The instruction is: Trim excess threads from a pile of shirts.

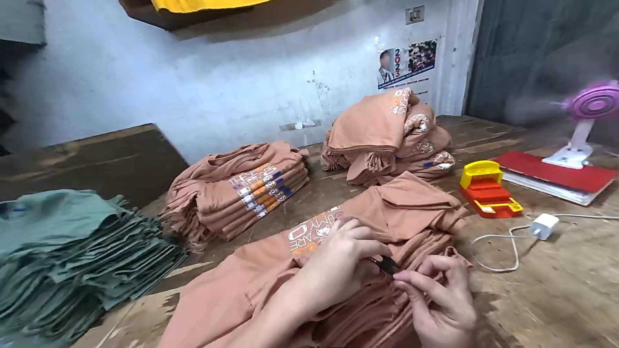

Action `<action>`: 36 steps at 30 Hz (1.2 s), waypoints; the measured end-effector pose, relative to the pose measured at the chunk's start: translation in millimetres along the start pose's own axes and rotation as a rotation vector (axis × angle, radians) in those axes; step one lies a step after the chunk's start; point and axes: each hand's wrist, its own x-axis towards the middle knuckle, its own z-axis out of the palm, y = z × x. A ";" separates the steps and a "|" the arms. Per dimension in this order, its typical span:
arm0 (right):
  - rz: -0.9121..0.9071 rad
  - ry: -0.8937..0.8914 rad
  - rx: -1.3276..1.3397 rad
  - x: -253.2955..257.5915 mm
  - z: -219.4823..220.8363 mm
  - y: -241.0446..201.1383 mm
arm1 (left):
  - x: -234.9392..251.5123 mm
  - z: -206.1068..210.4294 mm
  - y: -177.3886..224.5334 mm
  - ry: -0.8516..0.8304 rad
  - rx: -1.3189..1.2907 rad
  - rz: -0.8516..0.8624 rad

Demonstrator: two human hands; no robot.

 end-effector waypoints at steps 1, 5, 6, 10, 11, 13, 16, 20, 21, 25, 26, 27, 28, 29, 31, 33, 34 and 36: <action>-0.021 -0.015 -0.001 -1.7 -0.2 -0.9 | 1.5 4.2 1.2 -0.003 0.011 0.006; -0.057 -0.146 -0.096 -5.0 -9.8 -8.3 | 4.5 1.0 -0.7 -0.018 -0.092 -0.120; -0.011 -0.125 -0.174 -4.7 -8.8 -14.1 | 4.6 -2.6 -4.9 -0.073 -0.168 -0.176; 0.148 -0.099 -0.571 9.0 22.7 -36.5 | 9.9 0.6 -20.7 -0.205 -0.400 -0.309; 0.157 -0.099 -0.643 12.0 32.1 -37.0 | 11.9 -0.3 -23.6 -0.209 -0.428 -0.281; 0.173 -0.107 -0.717 14.7 41.8 -35.3 | 16.0 -6.5 -26.7 -0.219 -0.457 -0.221; 0.205 -0.110 -0.576 13.1 38.2 -33.6 | 21.7 -14.2 -21.2 -0.246 -0.438 -0.231; 0.154 -0.141 -0.359 6.3 15.6 -24.3 | 25.5 0.0 -12.9 -0.163 -0.437 -0.466; 0.100 -0.091 -0.446 4.5 13.1 -22.1 | 24.3 2.2 -12.3 -0.121 -0.427 -0.497; 0.017 0.125 -0.543 5.2 3.0 -20.9 | 6.0 -4.7 -10.9 0.043 -0.287 -0.383; 0.013 0.143 -0.517 6.8 1.9 -20.1 | 1.1 -5.0 -10.3 0.077 -0.242 -0.326; 0.006 0.152 -0.484 7.8 2.0 -19.1 | -2.5 -3.5 -8.3 0.095 -0.215 -0.273; -0.005 0.160 -0.450 7.8 3.5 -17.9 | -4.6 -0.4 -5.6 0.098 -0.192 -0.223; -0.022 0.169 -0.412 7.2 5.8 -16.7 | -5.4 4.1 -2.9 0.100 -0.162 -0.186; -0.038 0.148 -0.311 4.7 7.1 -16.5 | -5.9 10.8 1.3 0.136 -0.112 -0.186; -0.020 0.078 -0.212 0.9 0.3 -17.4 | -6.1 3.8 3.7 0.125 -0.125 -0.310; -0.004 0.034 -0.200 -1.3 -4.6 -17.0 | -5.9 -4.9 4.8 0.035 -0.161 -0.412; 0.033 -0.064 -0.269 -5.1 -10.0 -13.4 | -1.4 -20.2 3.8 -0.233 -0.313 -0.549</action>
